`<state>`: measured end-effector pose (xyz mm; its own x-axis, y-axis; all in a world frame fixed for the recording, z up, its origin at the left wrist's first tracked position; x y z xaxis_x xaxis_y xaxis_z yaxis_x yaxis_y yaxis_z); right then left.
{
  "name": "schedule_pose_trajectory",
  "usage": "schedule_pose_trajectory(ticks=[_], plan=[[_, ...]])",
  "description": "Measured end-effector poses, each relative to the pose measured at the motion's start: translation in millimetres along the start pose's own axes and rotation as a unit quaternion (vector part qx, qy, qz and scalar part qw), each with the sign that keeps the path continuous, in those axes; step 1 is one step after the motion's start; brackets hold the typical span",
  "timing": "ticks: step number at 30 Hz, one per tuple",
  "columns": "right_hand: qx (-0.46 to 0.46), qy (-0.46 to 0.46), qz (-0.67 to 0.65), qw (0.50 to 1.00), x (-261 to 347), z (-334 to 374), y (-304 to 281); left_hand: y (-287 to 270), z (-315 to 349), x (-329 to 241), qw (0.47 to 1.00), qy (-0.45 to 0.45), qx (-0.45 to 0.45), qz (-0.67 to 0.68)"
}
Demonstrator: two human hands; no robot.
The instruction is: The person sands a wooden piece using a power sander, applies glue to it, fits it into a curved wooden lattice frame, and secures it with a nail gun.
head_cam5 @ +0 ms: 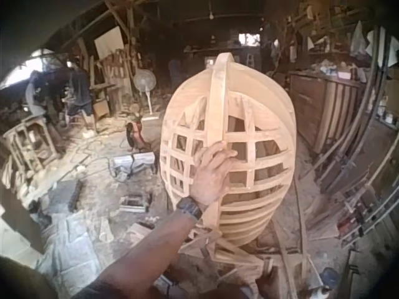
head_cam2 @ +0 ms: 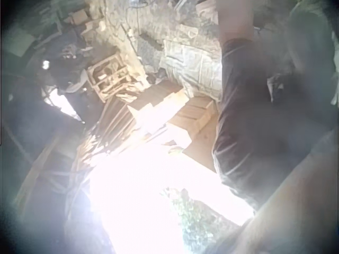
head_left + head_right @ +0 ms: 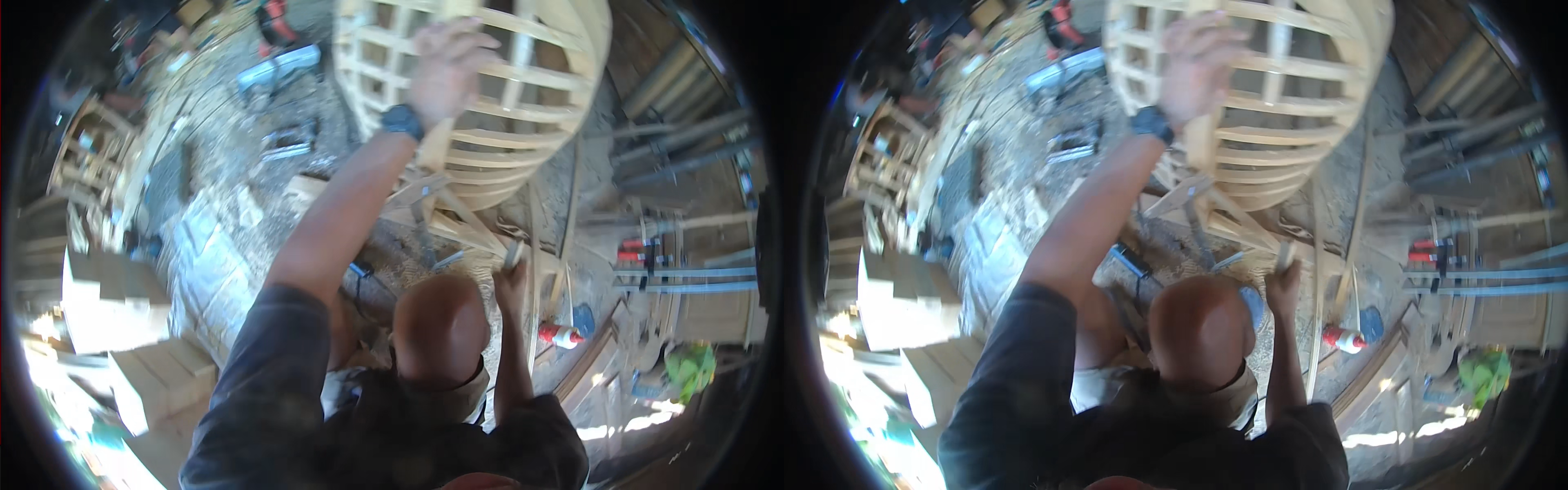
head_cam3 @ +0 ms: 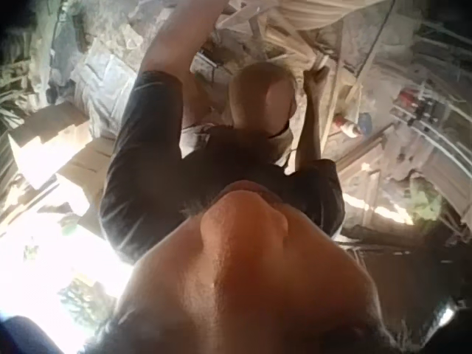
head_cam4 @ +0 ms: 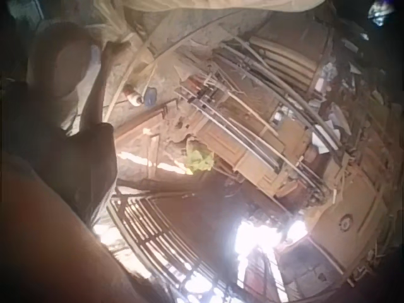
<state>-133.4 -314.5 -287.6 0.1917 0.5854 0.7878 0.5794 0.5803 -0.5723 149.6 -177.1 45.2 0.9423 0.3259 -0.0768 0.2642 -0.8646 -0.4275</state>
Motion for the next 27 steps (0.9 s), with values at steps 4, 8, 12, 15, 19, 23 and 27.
schedule_pose_trajectory(ticks=[4,8,12,15,19,23,27], plan=[[0.065,0.172,0.048,0.982,-101,104,24,-43,41,-11,0.992,-0.062,0.107,0.003],[0.063,0.262,-0.021,0.963,-188,154,18,-105,75,5,0.958,-0.157,0.228,0.069],[0.096,0.220,-0.145,0.960,-156,131,19,-226,188,92,0.807,-0.540,0.149,0.188],[0.098,0.102,-0.285,0.948,-85,71,2,-297,349,129,0.748,-0.644,0.150,-0.060],[-0.010,-0.127,-0.304,0.944,68,-28,-73,-299,493,110,0.638,-0.646,0.419,0.007],[-0.038,-0.186,-0.213,0.959,231,-59,-110,-286,548,108,0.589,-0.645,0.481,0.077],[0.207,-0.356,-0.361,0.837,320,-43,0,-268,554,142,0.543,-0.725,0.418,0.072]])
Point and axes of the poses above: each hand's wrist, its own z-axis away from the middle knuckle, its own y-axis out of the palm, x = y × z, the point moved 7 cm from there along -z, towards the middle knuckle, and after that the axes turned 10 degrees about -y, right-handed, at the moved point
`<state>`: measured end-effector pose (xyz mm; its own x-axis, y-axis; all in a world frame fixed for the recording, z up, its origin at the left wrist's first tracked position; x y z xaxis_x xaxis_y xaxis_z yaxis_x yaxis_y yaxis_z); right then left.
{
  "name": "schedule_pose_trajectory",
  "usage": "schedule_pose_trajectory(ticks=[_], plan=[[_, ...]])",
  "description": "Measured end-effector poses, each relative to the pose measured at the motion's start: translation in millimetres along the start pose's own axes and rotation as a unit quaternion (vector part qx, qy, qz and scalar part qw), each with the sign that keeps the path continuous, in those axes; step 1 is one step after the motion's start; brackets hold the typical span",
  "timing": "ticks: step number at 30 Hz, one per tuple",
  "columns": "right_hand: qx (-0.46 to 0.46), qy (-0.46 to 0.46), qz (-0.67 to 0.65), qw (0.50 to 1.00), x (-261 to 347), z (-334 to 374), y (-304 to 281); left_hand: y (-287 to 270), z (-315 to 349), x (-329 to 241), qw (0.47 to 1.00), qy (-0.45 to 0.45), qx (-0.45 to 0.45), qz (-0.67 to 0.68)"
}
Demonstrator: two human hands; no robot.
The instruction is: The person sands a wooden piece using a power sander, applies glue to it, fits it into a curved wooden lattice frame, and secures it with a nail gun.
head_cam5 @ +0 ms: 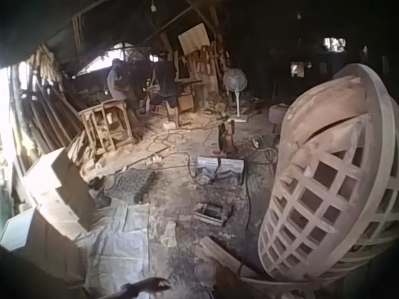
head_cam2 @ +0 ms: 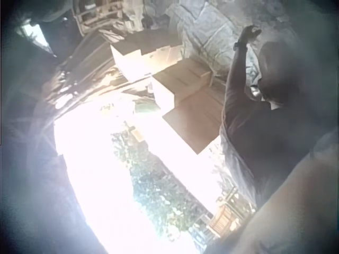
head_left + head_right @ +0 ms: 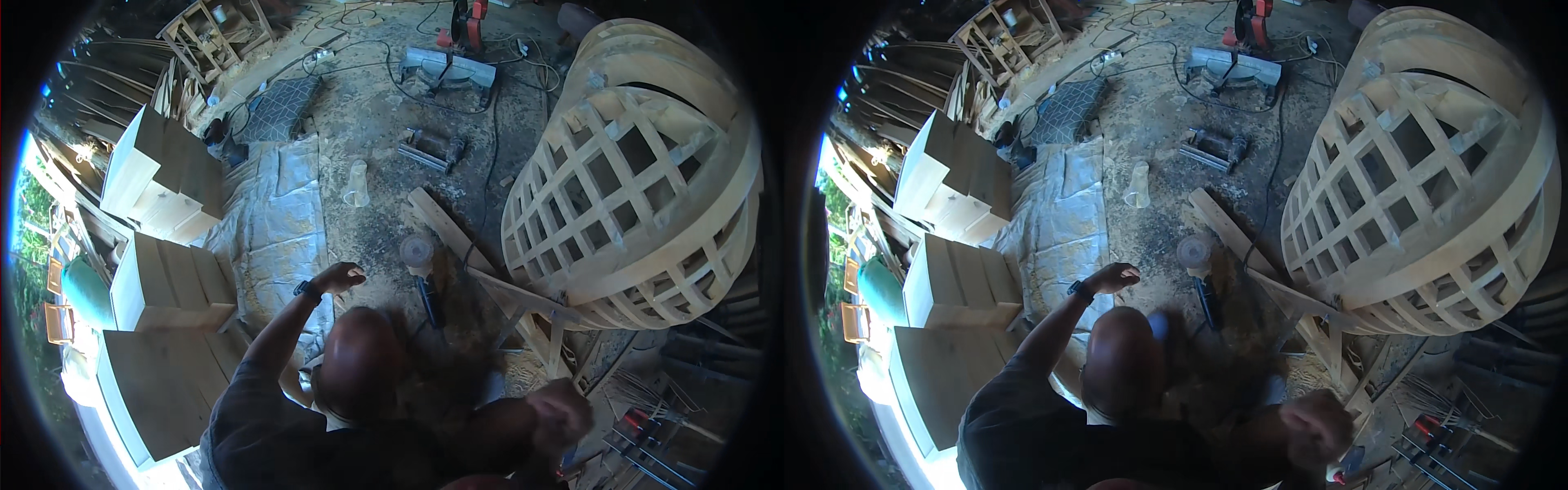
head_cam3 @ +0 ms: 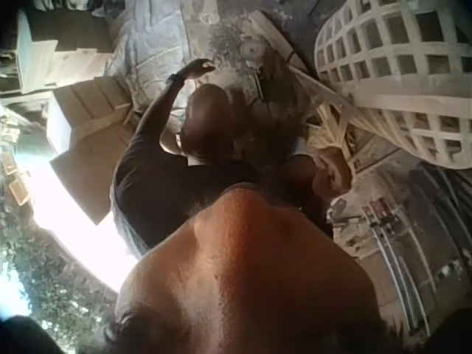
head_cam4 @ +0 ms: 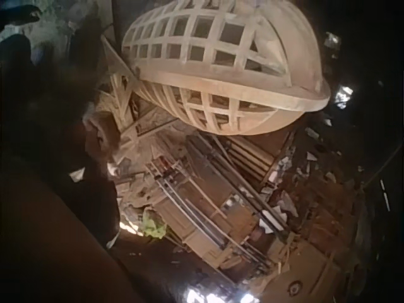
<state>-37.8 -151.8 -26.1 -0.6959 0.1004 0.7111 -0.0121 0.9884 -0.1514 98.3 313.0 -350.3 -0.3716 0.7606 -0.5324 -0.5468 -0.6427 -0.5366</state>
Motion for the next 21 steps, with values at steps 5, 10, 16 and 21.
schedule_pose_trajectory(ticks=[5,10,16,21], plan=[[0.296,0.235,0.078,0.923,-81,-40,94,-43,-3,-44,0.991,0.016,-0.095,0.097],[0.356,0.326,0.131,0.866,-162,-3,96,-66,84,-62,0.991,-0.047,-0.060,0.108],[0.305,0.390,0.085,0.864,-58,-88,91,-118,318,-32,0.971,-0.218,-0.029,0.092],[0.282,0.446,0.078,0.846,24,-213,111,-131,523,75,0.872,-0.366,-0.058,0.319]])
Point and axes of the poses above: each hand's wrist, its own z-axis away from the middle knuckle, its own y-axis out of the palm, x = y × z, the point moved 7 cm from there along -z, towards the middle knuckle, and after that the axes turned 10 degrees about -y, right-handed, at the moved point
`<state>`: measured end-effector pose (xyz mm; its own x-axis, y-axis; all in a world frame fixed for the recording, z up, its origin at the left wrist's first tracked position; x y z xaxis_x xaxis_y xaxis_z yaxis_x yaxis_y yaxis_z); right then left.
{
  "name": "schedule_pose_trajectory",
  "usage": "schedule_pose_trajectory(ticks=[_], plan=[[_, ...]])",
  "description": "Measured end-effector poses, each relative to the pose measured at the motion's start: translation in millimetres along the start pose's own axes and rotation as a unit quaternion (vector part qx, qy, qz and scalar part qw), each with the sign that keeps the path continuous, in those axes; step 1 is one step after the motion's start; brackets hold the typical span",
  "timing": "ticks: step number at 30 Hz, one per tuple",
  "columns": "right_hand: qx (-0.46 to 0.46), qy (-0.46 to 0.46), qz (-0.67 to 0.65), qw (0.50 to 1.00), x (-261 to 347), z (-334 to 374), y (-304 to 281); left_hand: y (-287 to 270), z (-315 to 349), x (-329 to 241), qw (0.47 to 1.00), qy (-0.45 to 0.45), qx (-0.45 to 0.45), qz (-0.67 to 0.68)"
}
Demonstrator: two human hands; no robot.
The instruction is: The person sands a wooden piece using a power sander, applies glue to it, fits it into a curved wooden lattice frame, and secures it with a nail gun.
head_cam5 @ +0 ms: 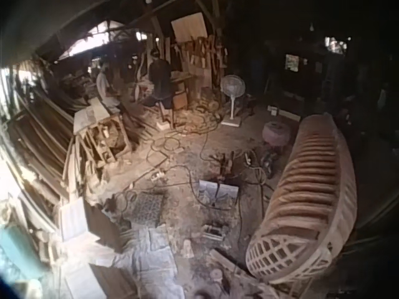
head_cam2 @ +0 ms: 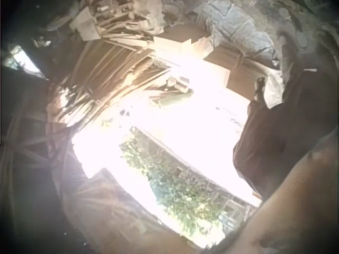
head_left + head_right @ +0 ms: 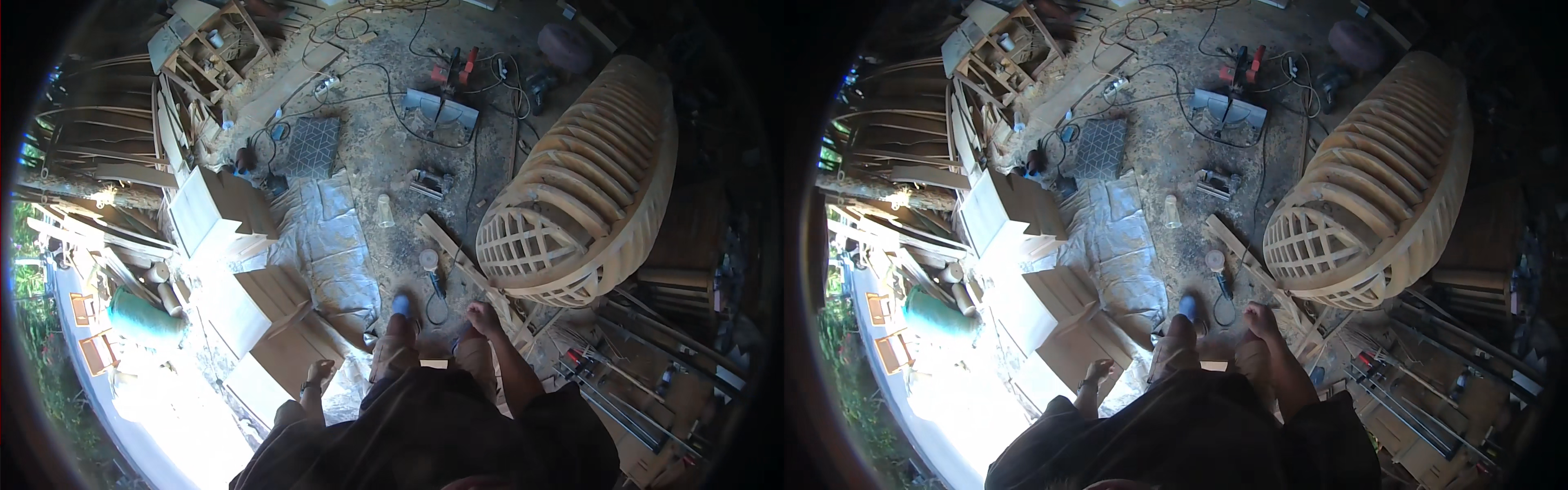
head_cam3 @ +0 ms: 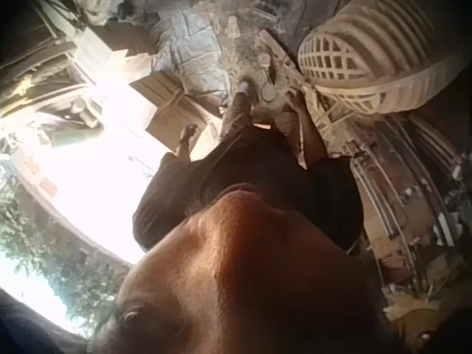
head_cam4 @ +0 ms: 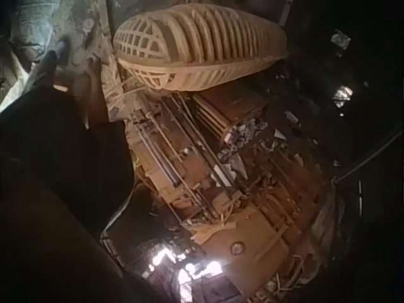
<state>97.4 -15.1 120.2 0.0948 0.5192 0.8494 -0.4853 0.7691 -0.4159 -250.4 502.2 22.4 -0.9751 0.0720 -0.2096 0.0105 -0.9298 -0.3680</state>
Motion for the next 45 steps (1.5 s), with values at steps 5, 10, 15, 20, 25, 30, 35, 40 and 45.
schedule_pose_trajectory(ticks=[5,10,15,20,25,30,35,40,45], plan=[[-0.008,0.038,-0.064,0.997,70,-39,-25,-102,61,-24,0.991,0.008,-0.102,0.081],[0.027,0.105,-0.041,0.993,82,-66,-36,-156,87,-114,0.929,0.124,-0.179,0.300],[0.033,0.113,0.056,0.991,110,-99,-52,-119,114,-163,0.949,0.080,-0.101,0.287],[0.038,0.200,0.011,0.979,108,-140,-52,-94,74,-150,0.995,0.011,-0.007,0.095],[0.002,0.217,0.000,0.976,121,-208,-43,-156,47,-205,0.982,0.066,-0.038,0.171],[-0.027,0.152,-0.084,0.984,155,-322,-81,-231,5,-351,0.933,0.089,-0.086,0.338],[0.002,0.037,-0.021,0.999,231,-449,-98,-278,-37,-455,0.937,0.074,-0.089,0.331],[-0.062,0.130,-0.098,0.985,217,-509,-123,-264,-126,-504,0.936,-0.068,-0.008,0.345],[-0.099,0.329,-0.125,0.931,162,-503,-147,-293,-213,-618,0.976,-0.116,0.059,0.177]])
Point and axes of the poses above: each hand's wrist, its own z-axis away from the middle knuckle, its own y-axis out of the palm, x = y × z, the point moved 7 cm from there along -z, towards the middle knuckle, and after that the axes turned 10 degrees about -y, right-handed, at the moved point
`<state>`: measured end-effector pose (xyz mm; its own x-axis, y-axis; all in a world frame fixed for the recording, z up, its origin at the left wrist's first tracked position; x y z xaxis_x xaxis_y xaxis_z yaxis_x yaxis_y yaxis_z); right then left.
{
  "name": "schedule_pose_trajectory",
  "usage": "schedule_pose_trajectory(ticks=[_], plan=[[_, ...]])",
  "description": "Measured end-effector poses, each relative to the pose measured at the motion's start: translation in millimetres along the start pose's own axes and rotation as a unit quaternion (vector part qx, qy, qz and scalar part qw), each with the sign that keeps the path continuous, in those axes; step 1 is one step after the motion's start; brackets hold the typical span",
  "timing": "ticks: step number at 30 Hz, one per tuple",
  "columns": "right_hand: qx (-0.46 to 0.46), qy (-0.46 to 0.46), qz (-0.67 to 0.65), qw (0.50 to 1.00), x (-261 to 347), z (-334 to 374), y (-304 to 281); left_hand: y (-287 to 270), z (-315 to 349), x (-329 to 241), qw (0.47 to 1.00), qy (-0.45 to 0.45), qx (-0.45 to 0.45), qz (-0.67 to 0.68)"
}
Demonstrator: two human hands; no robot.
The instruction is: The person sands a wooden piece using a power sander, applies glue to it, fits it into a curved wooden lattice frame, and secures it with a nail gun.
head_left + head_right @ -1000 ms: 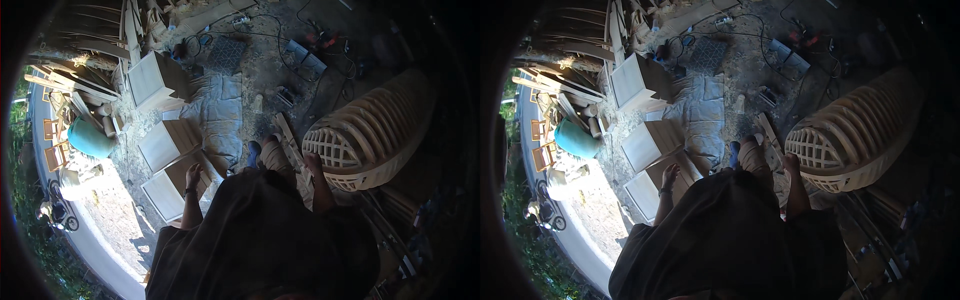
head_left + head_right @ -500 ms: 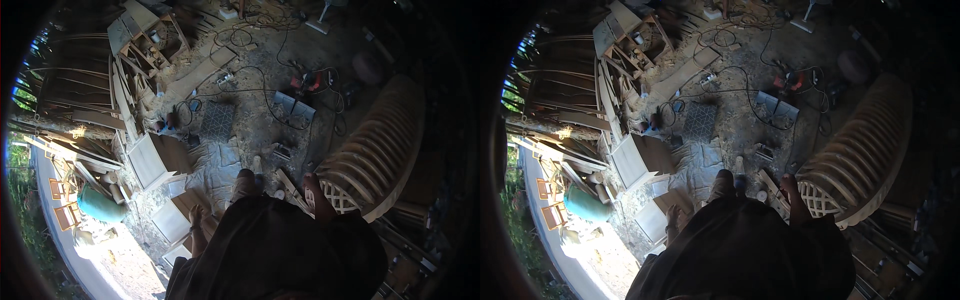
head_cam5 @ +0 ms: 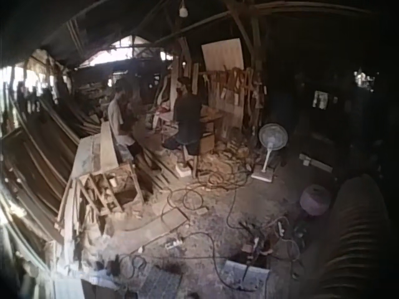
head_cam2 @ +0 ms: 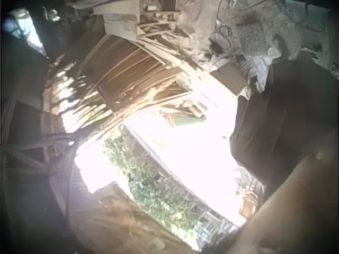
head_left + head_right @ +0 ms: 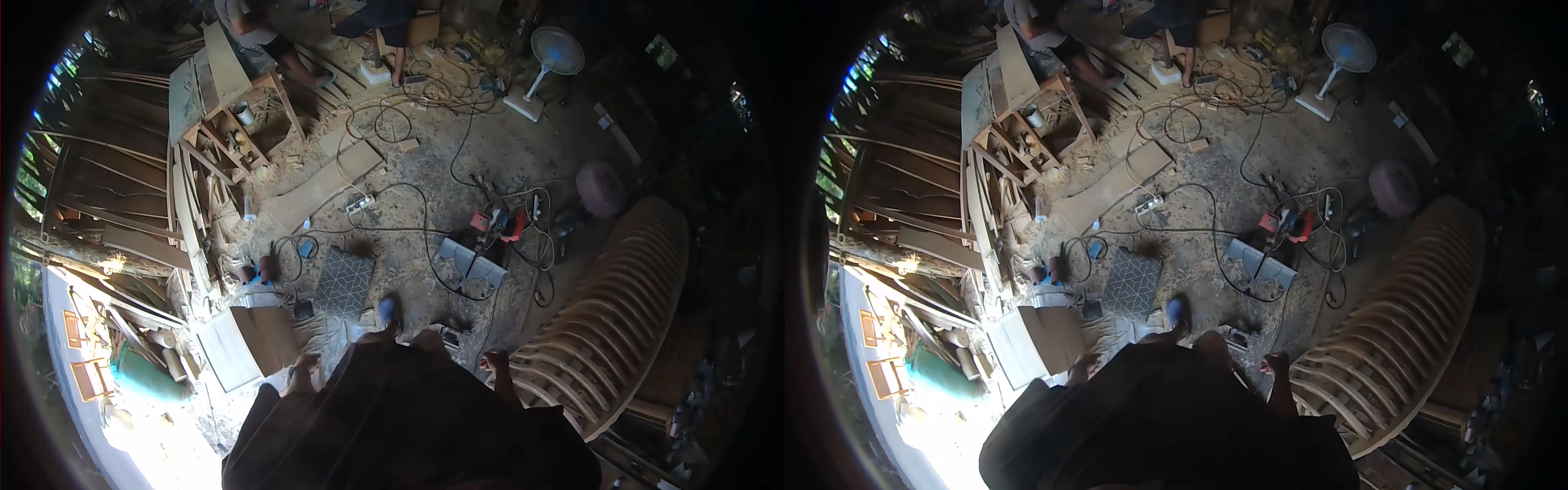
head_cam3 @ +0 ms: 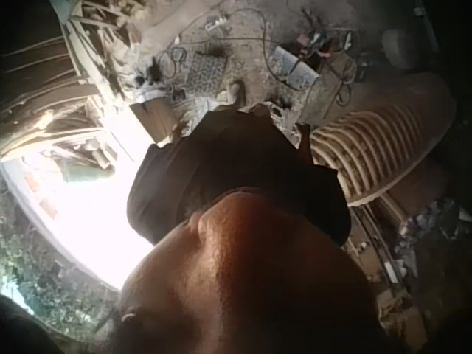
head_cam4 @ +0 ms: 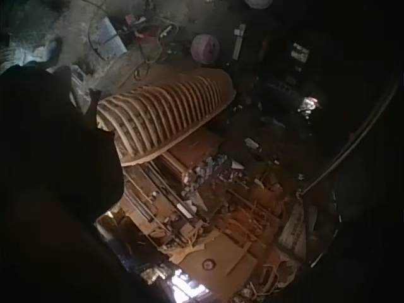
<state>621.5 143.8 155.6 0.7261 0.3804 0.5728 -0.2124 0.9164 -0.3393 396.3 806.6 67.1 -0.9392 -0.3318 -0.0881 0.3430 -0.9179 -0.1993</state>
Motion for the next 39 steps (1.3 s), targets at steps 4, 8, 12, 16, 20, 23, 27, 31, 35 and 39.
schedule_pose_trajectory(ticks=[4,8,12,16,20,23,27,31,35,39], plan=[[-0.006,-0.008,-0.121,0.993,13,-31,31,-47,33,-236,0.940,0.298,-0.096,-0.137],[-0.043,0.010,-0.033,0.998,11,-58,5,28,111,-420,0.825,0.552,-0.080,-0.092],[-0.003,-0.052,0.121,0.991,56,-139,47,35,134,-508,0.760,0.628,-0.143,-0.091],[0.009,-0.075,0.115,0.990,178,-236,79,36,68,-523,0.856,0.486,-0.103,-0.144],[-0.069,-0.122,0.078,0.987,338,-339,46,55,21,-483,0.956,0.271,0.001,-0.109],[-0.077,-0.171,0.013,0.982,462,-393,8,81,13,-487,0.954,0.265,0.068,-0.119],[-0.073,-0.295,0.029,0.952,656,-397,-3,76,-14,-542,0.921,0.335,0.098,-0.171],[-0.092,-0.317,0.031,0.944,706,-458,0,100,-38,-643,0.755,0.440,-0.058,-0.483],[-0.080,-0.175,-0.069,0.979,665,-531,42,93,-109,-791,0.974,0.200,-0.013,-0.108],[-0.082,-0.250,0.229,0.937,720,-546,113,109,-93,-1023,0.685,0.515,-0.209,-0.471]])
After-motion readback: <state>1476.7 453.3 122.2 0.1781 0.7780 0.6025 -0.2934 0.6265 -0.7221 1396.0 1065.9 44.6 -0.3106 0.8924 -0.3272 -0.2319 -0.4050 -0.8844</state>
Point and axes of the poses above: each hand's wrist, its own z-axis away from the middle knuckle, its own y-axis out of the palm, x = y × z, the point moved 7 cm from there along -z, towards the middle knuckle, and after that the axes turned 10 degrees about -y, right-handed, at the moved point
